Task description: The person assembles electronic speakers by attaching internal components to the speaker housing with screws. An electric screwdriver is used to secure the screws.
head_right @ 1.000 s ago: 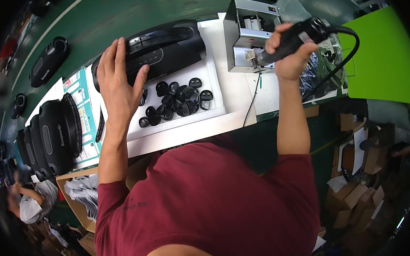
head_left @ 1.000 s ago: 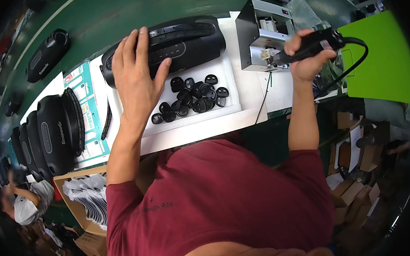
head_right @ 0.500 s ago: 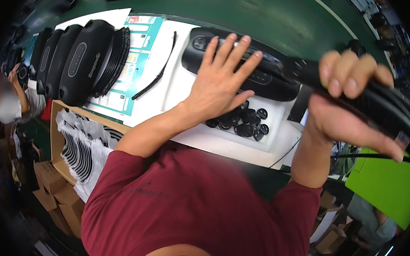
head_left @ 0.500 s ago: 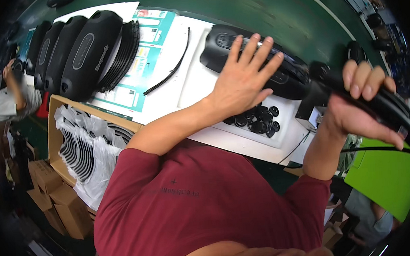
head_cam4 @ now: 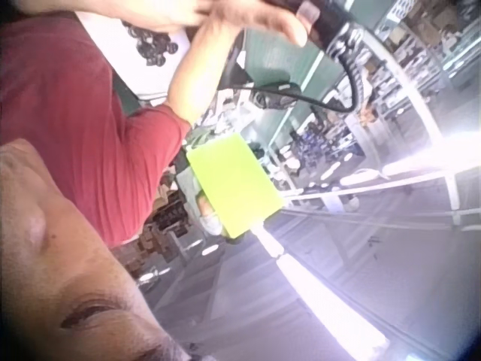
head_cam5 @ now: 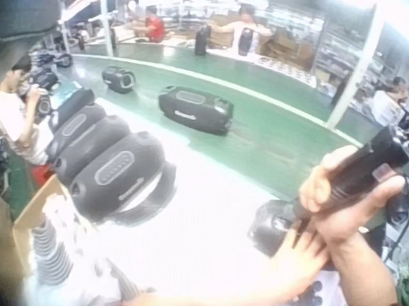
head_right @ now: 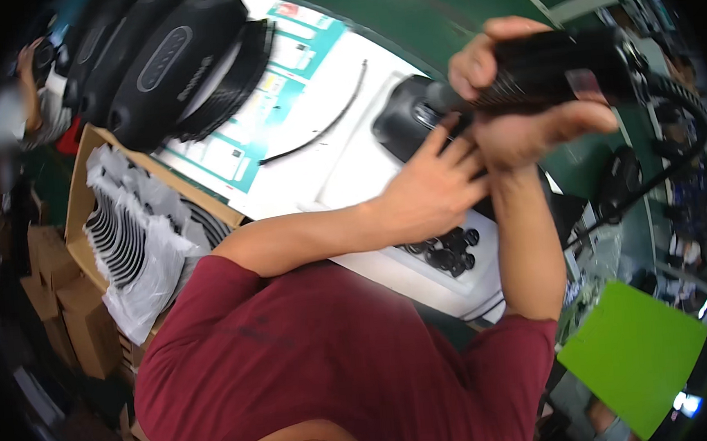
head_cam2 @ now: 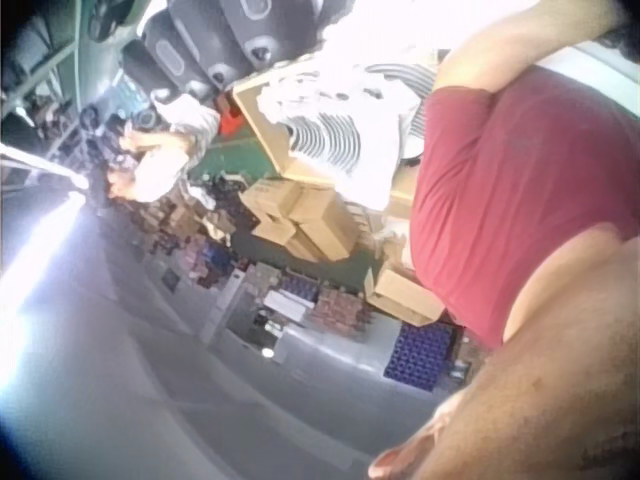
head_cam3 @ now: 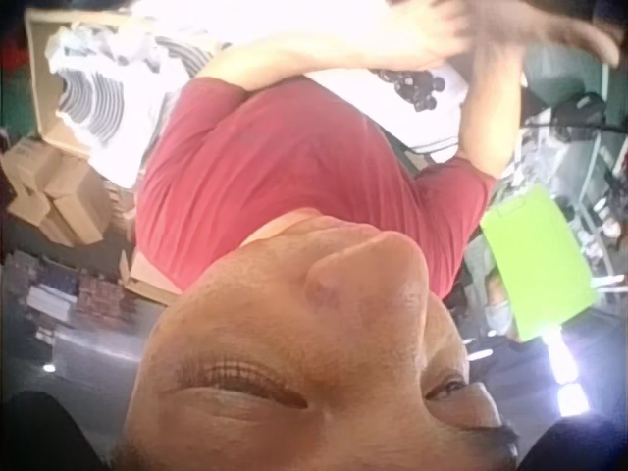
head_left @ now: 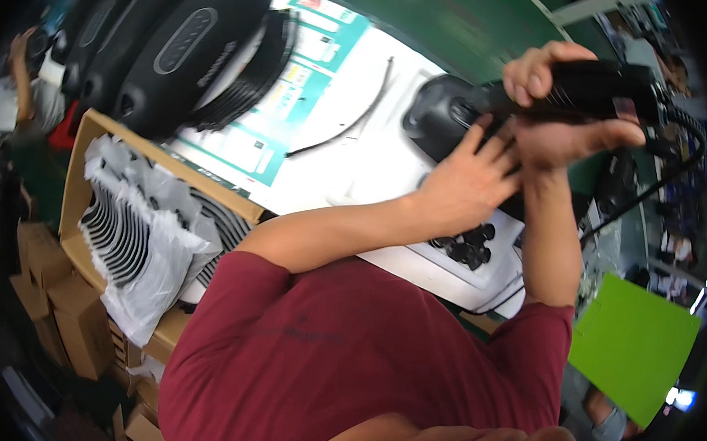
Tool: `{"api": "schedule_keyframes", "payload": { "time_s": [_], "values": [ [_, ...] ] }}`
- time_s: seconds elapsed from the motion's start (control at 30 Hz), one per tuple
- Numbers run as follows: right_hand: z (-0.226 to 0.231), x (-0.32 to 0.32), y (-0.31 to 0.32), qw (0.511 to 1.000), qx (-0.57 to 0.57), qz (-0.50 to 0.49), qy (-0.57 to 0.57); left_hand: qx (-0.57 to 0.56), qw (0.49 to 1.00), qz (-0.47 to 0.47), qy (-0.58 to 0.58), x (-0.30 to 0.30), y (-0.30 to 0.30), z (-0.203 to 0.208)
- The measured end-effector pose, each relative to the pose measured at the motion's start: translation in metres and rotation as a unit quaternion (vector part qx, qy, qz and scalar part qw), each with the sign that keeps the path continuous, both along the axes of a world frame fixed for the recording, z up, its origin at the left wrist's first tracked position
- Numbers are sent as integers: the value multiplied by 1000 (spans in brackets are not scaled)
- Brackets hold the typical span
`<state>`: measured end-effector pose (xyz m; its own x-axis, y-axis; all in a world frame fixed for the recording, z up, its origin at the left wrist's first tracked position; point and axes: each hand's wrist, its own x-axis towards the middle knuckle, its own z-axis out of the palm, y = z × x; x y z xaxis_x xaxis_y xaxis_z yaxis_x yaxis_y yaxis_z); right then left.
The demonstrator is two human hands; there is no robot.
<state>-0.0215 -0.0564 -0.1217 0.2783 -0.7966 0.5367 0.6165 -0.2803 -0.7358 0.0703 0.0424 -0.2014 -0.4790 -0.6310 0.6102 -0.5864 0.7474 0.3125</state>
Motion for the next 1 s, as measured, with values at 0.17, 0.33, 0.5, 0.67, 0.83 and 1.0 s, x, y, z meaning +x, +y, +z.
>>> {"api": "schedule_keyframes", "payload": {
  "time_s": [0.17, 0.33, 0.5, 0.67, 0.83, 1.0],
  "values": [
    [0, -13, -5, 997, -21, 57, 51, -8, 998, -12, 60, -16, 0, -12],
    [-4, -14, -21, 992, -25, 93, 77, -37, 999, 0, 39, -11, -1, -8],
    [11, -43, 9, 996, -3, -65, 62, -5, 999, -18, 44, -21, 2, -9],
    [60, -183, 119, 965, -125, -227, -41, -9, 996, -31, 79, -23, -4, -3],
    [2, -272, 239, 872, 29, -488, 24, 6, 999, -22, 26, -17, -10, 6],
    [-48, -297, 256, 813, 71, -575, 63, -8, 1000, -12, -19, -20, -7, 7]
  ]
}}
